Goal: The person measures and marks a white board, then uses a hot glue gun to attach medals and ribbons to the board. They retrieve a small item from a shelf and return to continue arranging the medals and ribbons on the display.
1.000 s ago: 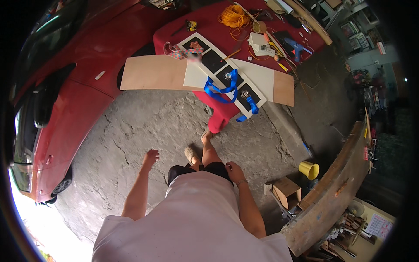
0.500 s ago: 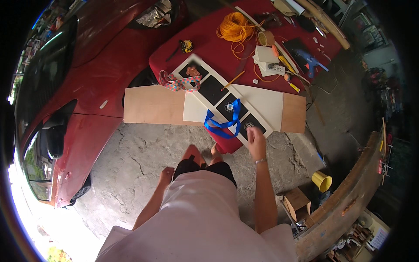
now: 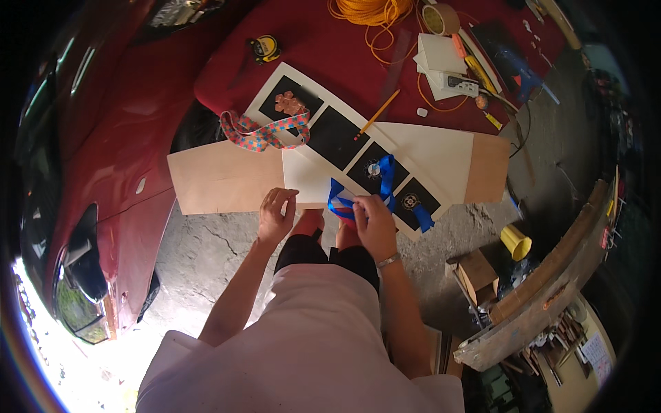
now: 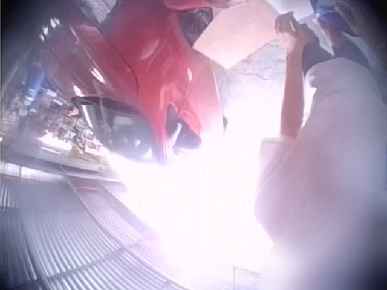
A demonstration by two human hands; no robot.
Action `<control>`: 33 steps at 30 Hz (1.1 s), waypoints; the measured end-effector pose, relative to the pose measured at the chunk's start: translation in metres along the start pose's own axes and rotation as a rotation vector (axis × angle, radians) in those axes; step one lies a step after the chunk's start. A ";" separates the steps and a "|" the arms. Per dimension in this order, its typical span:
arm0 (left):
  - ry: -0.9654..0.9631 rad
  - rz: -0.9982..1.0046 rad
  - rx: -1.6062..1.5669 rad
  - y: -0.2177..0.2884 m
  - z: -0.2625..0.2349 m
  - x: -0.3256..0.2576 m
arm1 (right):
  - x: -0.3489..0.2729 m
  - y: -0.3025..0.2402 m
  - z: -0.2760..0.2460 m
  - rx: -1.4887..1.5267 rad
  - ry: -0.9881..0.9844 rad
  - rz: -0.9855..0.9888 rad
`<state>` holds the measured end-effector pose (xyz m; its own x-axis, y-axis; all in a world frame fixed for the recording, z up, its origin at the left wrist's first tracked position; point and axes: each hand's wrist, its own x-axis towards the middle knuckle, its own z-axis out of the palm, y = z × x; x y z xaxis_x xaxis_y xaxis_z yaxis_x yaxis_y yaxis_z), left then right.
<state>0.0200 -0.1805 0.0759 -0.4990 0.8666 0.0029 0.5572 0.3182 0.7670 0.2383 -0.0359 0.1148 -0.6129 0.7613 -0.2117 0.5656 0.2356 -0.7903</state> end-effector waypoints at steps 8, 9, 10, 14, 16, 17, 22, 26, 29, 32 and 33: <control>-0.119 0.125 -0.027 -0.010 0.000 0.058 | 0.020 -0.014 0.054 0.047 0.008 0.112; -0.107 0.152 -0.004 -0.011 -0.003 0.065 | 0.025 -0.015 0.057 0.078 0.018 0.127; -0.097 0.175 0.018 -0.013 -0.006 0.072 | 0.030 -0.015 0.059 0.069 0.026 0.142; -0.040 0.116 0.194 -0.019 -0.012 0.108 | 0.041 -0.017 0.062 -0.011 0.075 0.133; -0.014 0.088 0.253 -0.025 -0.008 0.126 | 0.045 -0.016 0.062 -0.049 0.103 0.139; -0.012 0.051 0.288 -0.026 -0.004 0.131 | 0.048 -0.015 0.062 -0.046 0.152 0.139; -0.079 0.105 0.382 -0.035 -0.002 0.137 | 0.079 -0.004 0.069 -0.140 0.296 0.110; -0.047 0.163 0.294 -0.040 -0.007 0.139 | 0.096 0.001 0.076 -0.243 0.311 0.065; -0.075 0.151 0.197 -0.042 -0.014 0.142 | 0.099 0.002 0.078 -0.261 0.282 0.046; -0.090 0.137 0.096 -0.041 -0.019 0.146 | 0.101 0.001 0.079 -0.274 0.285 0.032; -0.088 0.146 0.089 -0.041 -0.019 0.147 | 0.102 0.001 0.080 -0.278 0.288 0.039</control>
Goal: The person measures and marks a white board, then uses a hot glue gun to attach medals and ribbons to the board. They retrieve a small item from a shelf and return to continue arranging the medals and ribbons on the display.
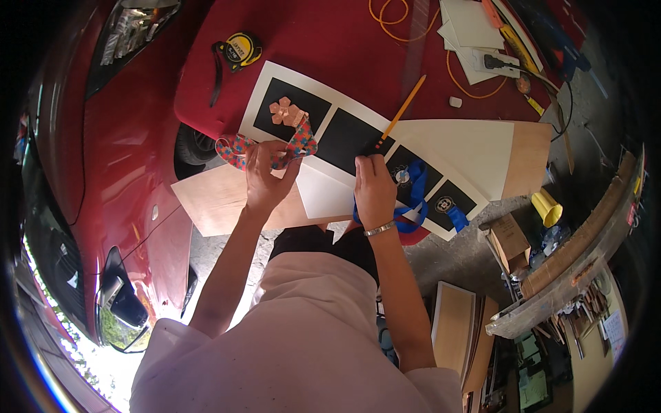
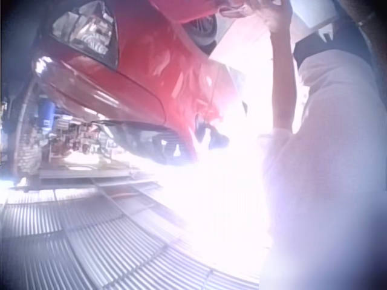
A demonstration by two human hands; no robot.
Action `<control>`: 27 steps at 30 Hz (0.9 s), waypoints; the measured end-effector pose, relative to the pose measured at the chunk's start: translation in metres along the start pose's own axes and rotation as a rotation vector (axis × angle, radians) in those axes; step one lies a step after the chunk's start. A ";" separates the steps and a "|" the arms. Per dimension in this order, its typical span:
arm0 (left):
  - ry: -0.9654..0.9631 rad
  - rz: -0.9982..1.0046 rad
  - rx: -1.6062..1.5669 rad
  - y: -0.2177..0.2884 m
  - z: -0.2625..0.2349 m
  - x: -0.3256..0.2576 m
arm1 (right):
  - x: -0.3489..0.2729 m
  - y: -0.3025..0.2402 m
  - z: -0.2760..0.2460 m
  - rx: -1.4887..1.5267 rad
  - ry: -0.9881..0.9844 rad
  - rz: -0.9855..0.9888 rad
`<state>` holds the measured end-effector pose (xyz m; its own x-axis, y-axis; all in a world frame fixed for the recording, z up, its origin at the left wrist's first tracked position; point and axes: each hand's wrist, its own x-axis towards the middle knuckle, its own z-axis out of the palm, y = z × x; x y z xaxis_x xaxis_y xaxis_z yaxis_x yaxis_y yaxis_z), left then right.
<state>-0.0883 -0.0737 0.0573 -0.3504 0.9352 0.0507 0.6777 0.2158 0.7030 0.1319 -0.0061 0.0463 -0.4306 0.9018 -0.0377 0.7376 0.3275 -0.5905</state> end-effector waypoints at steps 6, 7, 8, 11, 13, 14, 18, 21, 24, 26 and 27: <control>-0.139 0.026 -0.138 0.001 0.000 0.005 | 0.006 -0.008 -0.001 0.033 -0.067 0.080; -0.157 0.080 -0.104 0.000 -0.001 0.007 | 0.007 -0.009 -0.003 0.079 -0.069 0.088; -0.170 0.044 -0.108 -0.002 -0.002 0.009 | 0.007 -0.010 -0.006 0.124 -0.072 0.099; -0.119 -0.030 -0.006 -0.005 -0.006 0.018 | 0.002 -0.013 -0.014 0.181 -0.099 0.113; 0.095 0.076 0.172 -0.010 -0.002 0.034 | -0.005 -0.016 -0.019 0.173 -0.153 0.075; 0.071 0.033 0.168 -0.012 -0.003 0.040 | -0.010 -0.018 -0.021 0.158 -0.196 0.035; -0.098 -0.058 0.218 -0.014 -0.012 0.053 | -0.030 -0.023 -0.021 0.064 -0.426 -0.097; -0.133 -0.025 0.214 -0.018 -0.017 0.062 | -0.040 -0.028 -0.014 0.149 -0.497 -0.079; -0.149 -0.012 0.172 -0.024 -0.018 0.069 | -0.045 -0.030 -0.010 0.183 -0.542 -0.077; -0.173 -0.008 0.143 -0.027 -0.018 0.074 | -0.046 -0.031 -0.009 0.186 -0.554 -0.078; -0.186 0.000 0.136 -0.029 -0.019 0.076 | -0.046 -0.031 -0.008 0.188 -0.554 -0.075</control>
<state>-0.1467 -0.0138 0.0540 -0.2339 0.9681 -0.0894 0.7632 0.2398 0.6000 0.1331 -0.0553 0.0727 -0.7226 0.5799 -0.3764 0.6120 0.2834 -0.7384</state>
